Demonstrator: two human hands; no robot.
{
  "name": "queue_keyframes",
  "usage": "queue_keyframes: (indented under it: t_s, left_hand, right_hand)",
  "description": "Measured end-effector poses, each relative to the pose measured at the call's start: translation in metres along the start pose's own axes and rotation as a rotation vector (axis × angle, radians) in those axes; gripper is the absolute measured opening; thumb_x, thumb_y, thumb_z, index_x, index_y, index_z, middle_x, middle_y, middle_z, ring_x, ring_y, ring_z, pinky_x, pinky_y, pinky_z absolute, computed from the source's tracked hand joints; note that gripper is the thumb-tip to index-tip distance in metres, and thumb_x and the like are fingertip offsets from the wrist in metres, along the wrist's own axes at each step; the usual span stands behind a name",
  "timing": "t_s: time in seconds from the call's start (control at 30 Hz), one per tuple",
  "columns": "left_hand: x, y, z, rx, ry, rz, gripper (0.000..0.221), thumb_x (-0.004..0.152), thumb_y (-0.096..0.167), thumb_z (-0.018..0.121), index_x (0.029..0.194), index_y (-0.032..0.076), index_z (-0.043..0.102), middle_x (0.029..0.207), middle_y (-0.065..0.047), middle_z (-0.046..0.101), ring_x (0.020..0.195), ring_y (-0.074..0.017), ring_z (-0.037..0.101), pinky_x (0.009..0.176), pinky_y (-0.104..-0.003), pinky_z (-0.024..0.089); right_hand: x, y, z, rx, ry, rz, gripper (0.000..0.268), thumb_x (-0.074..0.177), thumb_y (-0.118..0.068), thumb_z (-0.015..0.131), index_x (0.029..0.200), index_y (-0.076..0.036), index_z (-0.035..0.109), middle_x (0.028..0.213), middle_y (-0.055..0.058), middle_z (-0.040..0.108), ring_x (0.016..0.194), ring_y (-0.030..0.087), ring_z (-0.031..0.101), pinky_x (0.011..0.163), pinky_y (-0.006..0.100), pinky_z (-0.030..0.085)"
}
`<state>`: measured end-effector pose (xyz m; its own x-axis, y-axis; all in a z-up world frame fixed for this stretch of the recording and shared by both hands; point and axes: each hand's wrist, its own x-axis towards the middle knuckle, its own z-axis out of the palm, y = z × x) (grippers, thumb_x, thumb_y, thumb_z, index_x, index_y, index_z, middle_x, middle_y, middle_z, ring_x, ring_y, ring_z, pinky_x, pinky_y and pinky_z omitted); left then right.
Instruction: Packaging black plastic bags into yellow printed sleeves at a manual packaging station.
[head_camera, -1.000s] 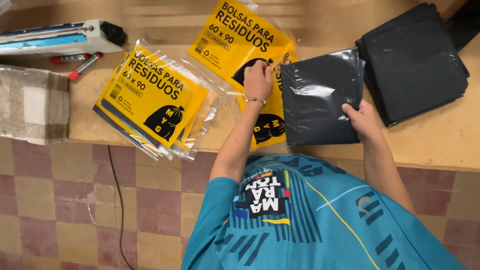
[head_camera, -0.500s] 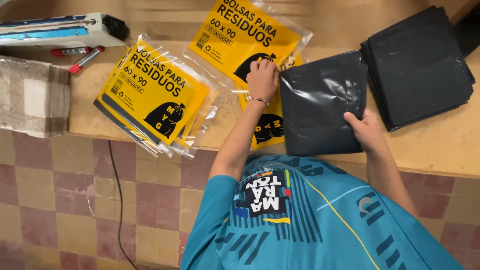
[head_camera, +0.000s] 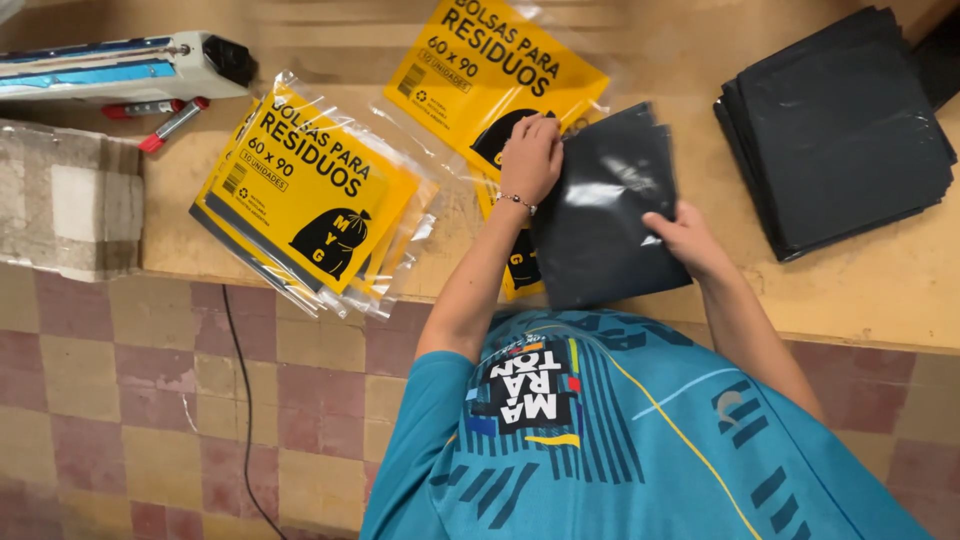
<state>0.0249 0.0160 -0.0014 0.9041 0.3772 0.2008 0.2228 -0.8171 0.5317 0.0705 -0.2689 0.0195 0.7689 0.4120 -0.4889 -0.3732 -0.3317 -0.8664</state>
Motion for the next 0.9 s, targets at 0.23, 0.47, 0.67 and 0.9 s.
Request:
queue_keyframes:
  t_s: [0.23, 0.47, 0.67, 0.9]
  left_hand:
    - [-0.002, -0.038, 0.05, 0.17, 0.005, 0.144, 0.027, 0.085, 0.022, 0.075, 0.103, 0.016, 0.055, 0.109, -0.003, 0.066, 0.128, -0.0272, 0.056, 0.102, -0.046, 0.055]
    - [-0.041, -0.009, -0.028, 0.344, 0.148, 0.355, 0.037, 0.073, 0.031, 0.08, 0.103, 0.022, 0.06, 0.118, 0.002, 0.064, 0.124, -0.0243, 0.058, 0.093, -0.041, 0.058]
    - [-0.101, -0.044, -0.054, 0.574, 0.118, -0.138, 0.035, 0.08, 0.044, 0.07, 0.101, 0.019, 0.058, 0.089, -0.002, 0.055, 0.087, -0.024, 0.063, 0.068, -0.036, 0.059]
    - [-0.114, -0.051, -0.043, 0.135, -0.201, -0.651, 0.032, 0.093, 0.042, 0.055, 0.118, 0.022, 0.057, 0.095, -0.01, 0.075, 0.09, -0.0403, 0.074, 0.085, -0.052, 0.056]
  right_hand:
    - [0.037, -0.01, 0.035, -0.089, -0.311, 0.042, 0.025, 0.092, -0.017, 0.077, 0.111, -0.004, 0.069, 0.085, 0.007, 0.068, 0.066, 0.016, 0.067, 0.05, 0.035, 0.057]
    - [0.127, -0.019, 0.035, -0.111, 0.02, -0.132, 0.043, 0.108, -0.032, 0.07, 0.127, -0.001, 0.046, 0.094, 0.015, 0.067, 0.062, 0.024, 0.071, 0.047, 0.035, 0.061]
    - [0.142, -0.032, 0.021, -0.589, -0.076, -0.229, 0.026, 0.102, -0.035, 0.069, 0.101, -0.008, 0.071, 0.082, 0.013, 0.073, 0.072, 0.032, 0.072, 0.056, 0.042, 0.058]
    - [0.064, -0.052, 0.006, -0.862, -0.198, -0.17, 0.028, 0.102, -0.036, 0.065, 0.099, -0.01, 0.076, 0.078, 0.01, 0.075, 0.079, 0.03, 0.074, 0.079, 0.046, 0.056]
